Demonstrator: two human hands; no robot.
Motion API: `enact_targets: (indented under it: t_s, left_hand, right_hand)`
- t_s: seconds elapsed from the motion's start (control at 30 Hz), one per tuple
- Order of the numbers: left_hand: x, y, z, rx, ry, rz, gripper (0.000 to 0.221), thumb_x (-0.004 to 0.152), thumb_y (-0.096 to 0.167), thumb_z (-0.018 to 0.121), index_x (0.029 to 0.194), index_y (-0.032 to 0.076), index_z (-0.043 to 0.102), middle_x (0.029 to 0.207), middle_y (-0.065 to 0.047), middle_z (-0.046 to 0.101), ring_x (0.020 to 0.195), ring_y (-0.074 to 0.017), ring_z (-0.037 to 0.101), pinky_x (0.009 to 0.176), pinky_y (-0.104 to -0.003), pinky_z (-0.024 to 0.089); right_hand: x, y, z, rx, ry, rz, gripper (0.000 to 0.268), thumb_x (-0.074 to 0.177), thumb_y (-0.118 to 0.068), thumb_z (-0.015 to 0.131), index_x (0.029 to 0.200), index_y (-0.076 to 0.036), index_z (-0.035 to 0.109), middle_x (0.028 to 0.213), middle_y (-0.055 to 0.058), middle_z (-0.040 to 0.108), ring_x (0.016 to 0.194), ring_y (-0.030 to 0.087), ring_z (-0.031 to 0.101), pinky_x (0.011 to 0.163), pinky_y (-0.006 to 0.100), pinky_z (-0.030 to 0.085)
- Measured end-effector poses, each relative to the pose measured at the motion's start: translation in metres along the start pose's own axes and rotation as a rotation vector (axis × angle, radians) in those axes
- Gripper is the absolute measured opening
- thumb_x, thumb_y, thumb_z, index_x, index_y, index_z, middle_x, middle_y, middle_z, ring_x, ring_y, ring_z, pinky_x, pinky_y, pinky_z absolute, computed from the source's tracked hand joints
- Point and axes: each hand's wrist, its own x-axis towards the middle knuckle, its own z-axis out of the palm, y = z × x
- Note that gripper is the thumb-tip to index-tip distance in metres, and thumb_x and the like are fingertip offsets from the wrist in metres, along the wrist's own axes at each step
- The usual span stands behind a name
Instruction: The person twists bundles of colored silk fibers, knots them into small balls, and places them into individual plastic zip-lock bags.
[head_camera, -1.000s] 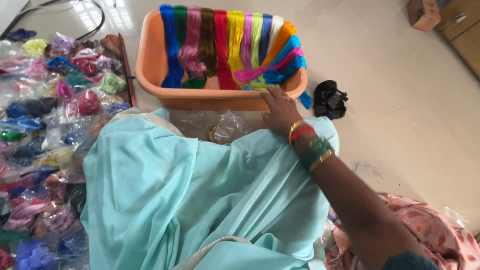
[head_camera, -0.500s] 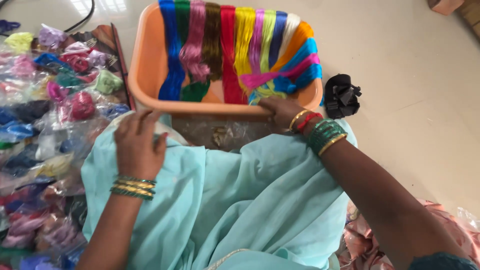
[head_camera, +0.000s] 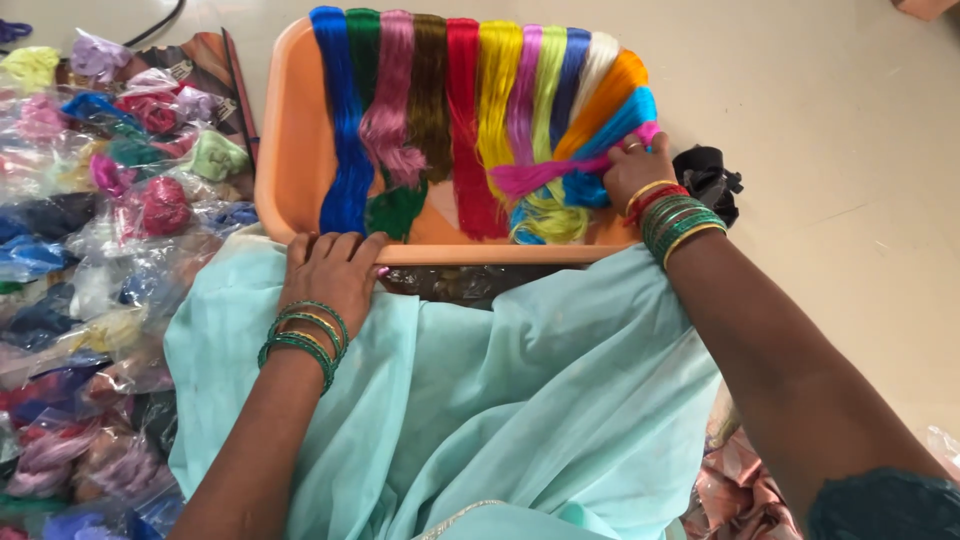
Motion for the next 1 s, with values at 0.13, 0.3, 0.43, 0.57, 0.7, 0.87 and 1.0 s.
enact_targets:
  t_s: [0.13,0.3,0.43,0.57,0.7,0.87,1.0]
  left_hand:
    - [-0.002,-0.002,0.008,-0.002,0.062,0.033,0.045,0.093,0.025,0.061,0.137,0.017,0.058,0.126,-0.007,0.063,0.124,-0.0263,0.054,0.113,-0.049,0.030]
    - [-0.003,-0.008,0.014,-0.030,0.131,0.051,0.048,0.089,0.023,0.064,0.136,0.015,0.058,0.131,-0.008,0.063,0.127,-0.0264,0.054,0.114,-0.049,0.030]
    - [-0.005,0.000,0.006,-0.288,0.121,-0.033,0.050,0.088,0.024,0.071,0.136,0.016,0.060,0.130,-0.006,0.066,0.126,-0.0265,0.057,0.114,-0.048,0.035]
    - [-0.014,0.061,-0.016,-0.682,0.246,-0.014,0.054,0.092,0.029,0.078,0.140,0.015,0.058,0.135,-0.006,0.065,0.129,-0.0275,0.059,0.113,-0.044,0.043]
    - [-0.053,0.149,-0.081,-0.865,0.557,0.337,0.078,0.085,0.032,0.086,0.149,0.009,0.048,0.151,-0.014,0.055,0.144,-0.0351,0.049,0.122,-0.047,0.036]
    - [-0.096,0.174,-0.101,-0.829,0.446,0.444,0.093,0.074,0.037,0.087,0.150,0.010,0.042,0.143,-0.018,0.059,0.137,-0.0360,0.052,0.110,-0.049,0.036]
    - [-0.116,0.164,-0.075,-1.182,-0.102,0.187,0.060,0.086,0.027,0.082,0.135,0.013,0.049,0.106,-0.007,0.072,0.097,-0.0258,0.069,0.087,-0.036,0.052]
  right_hand:
    - [0.023,0.001,0.062,-0.180,0.004,-0.004,0.022,0.093,-0.024,0.062,0.102,-0.017,0.081,0.124,0.005,0.067,0.128,0.027,0.054,0.110,0.058,0.029]
    - [-0.009,0.018,-0.019,0.388,0.051,0.237,0.031,0.080,-0.029,0.071,0.106,-0.015,0.078,0.117,0.014,0.064,0.123,0.034,0.052,0.104,0.065,0.026]
    - [-0.074,0.050,-0.075,1.546,0.216,0.321,0.022,0.091,-0.011,0.067,0.109,0.000,0.067,0.099,0.011,0.071,0.092,0.022,0.070,0.086,0.038,0.055]
    - [-0.157,0.051,-0.151,1.891,0.349,0.136,0.016,0.098,-0.003,0.059,0.113,0.002,0.062,0.101,0.011,0.071,0.094,0.018,0.072,0.089,0.032,0.057]
    - [-0.235,0.010,-0.196,1.758,0.196,0.112,0.022,0.095,-0.006,0.066,0.116,0.000,0.064,0.095,0.007,0.070,0.084,0.015,0.068,0.078,0.031,0.057]
    - [-0.283,-0.076,-0.212,1.660,-0.222,0.093,0.028,0.088,-0.012,0.072,0.114,-0.004,0.072,0.086,0.000,0.072,0.076,0.007,0.061,0.068,0.026,0.052]
    - [-0.283,-0.111,-0.200,1.960,-0.219,-0.010,0.021,0.095,-0.010,0.069,0.113,0.000,0.069,0.092,0.001,0.067,0.085,0.005,0.058,0.074,0.025,0.050]
